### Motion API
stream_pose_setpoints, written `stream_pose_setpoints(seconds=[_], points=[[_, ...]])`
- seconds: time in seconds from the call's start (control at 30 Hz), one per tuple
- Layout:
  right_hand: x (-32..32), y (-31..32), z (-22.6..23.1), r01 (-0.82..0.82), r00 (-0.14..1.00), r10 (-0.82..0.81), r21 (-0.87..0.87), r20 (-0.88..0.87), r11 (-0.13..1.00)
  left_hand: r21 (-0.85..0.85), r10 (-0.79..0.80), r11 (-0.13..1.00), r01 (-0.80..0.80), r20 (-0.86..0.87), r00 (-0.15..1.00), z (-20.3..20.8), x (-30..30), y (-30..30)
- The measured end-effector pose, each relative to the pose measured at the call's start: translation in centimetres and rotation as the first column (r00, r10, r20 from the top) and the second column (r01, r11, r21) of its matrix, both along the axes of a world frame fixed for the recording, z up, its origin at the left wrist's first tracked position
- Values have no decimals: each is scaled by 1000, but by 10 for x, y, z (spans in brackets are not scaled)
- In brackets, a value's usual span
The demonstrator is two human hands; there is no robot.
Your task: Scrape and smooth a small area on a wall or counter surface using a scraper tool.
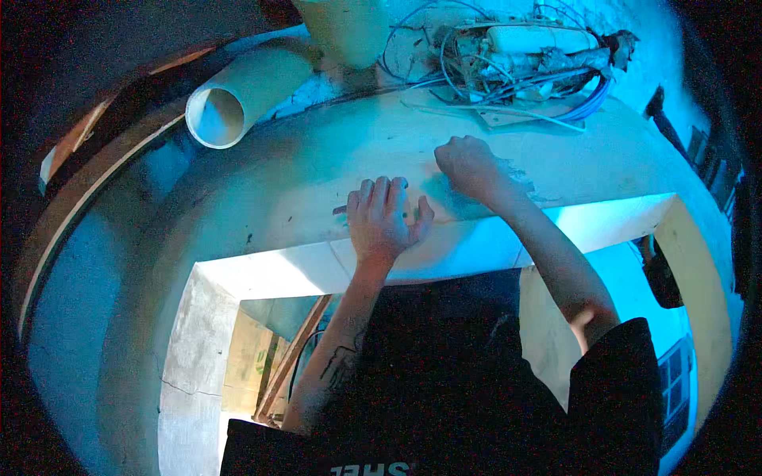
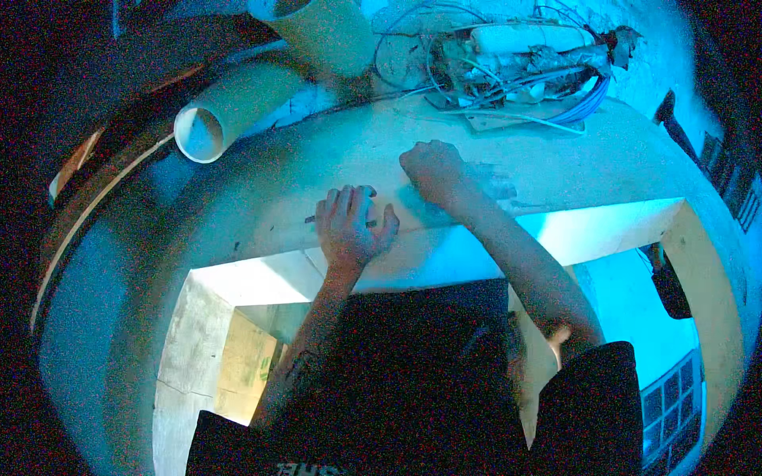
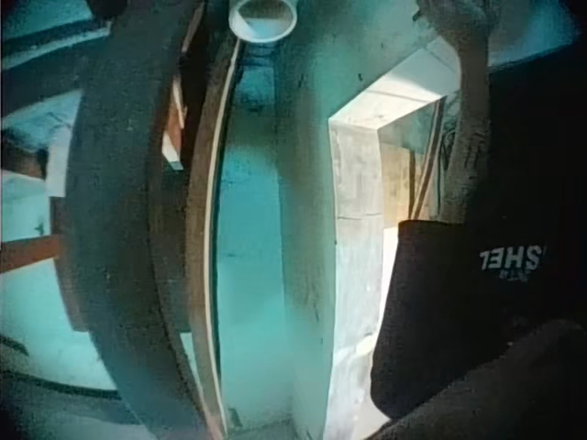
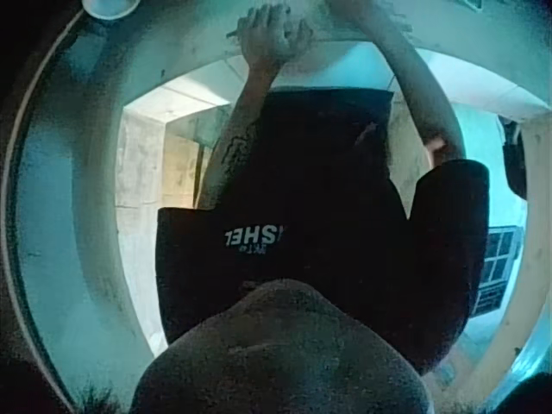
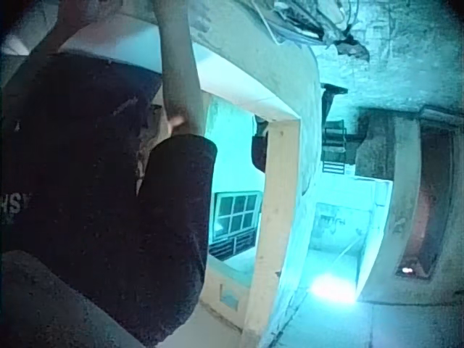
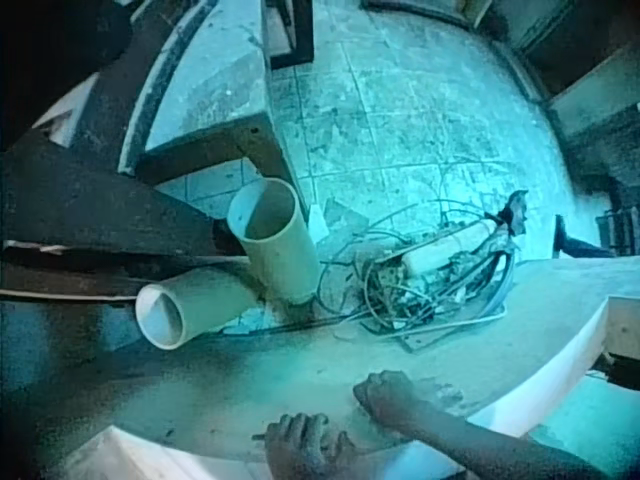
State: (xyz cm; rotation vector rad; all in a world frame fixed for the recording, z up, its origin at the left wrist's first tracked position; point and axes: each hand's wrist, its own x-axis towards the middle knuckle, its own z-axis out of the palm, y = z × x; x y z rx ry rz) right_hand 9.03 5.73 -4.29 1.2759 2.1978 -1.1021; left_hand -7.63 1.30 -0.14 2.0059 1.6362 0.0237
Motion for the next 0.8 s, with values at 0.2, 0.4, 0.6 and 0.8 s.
stream_pose_setpoints(seconds=[0.2, 0.4, 0.6, 0.8], points=[[-2, 2, -4, 14, 998, -14, 0, 58, 1000, -39, 10, 999, -9, 21, 1000, 3, -2, 1], [0, 2, -18, 71, 997, -70, -80, 15, 994, -44, 6, 999, -6, 5, 1000, 5, -1, 1], [-6, 4, -1, 72, 994, -65, -76, 90, 995, -24, 2, 1000, -2, 9, 1000, 5, -2, 2], [-7, 12, -3, -1, 997, 8, -105, 71, 994, -20, 2, 1000, -2, 22, 1000, 2, -2, 1]])
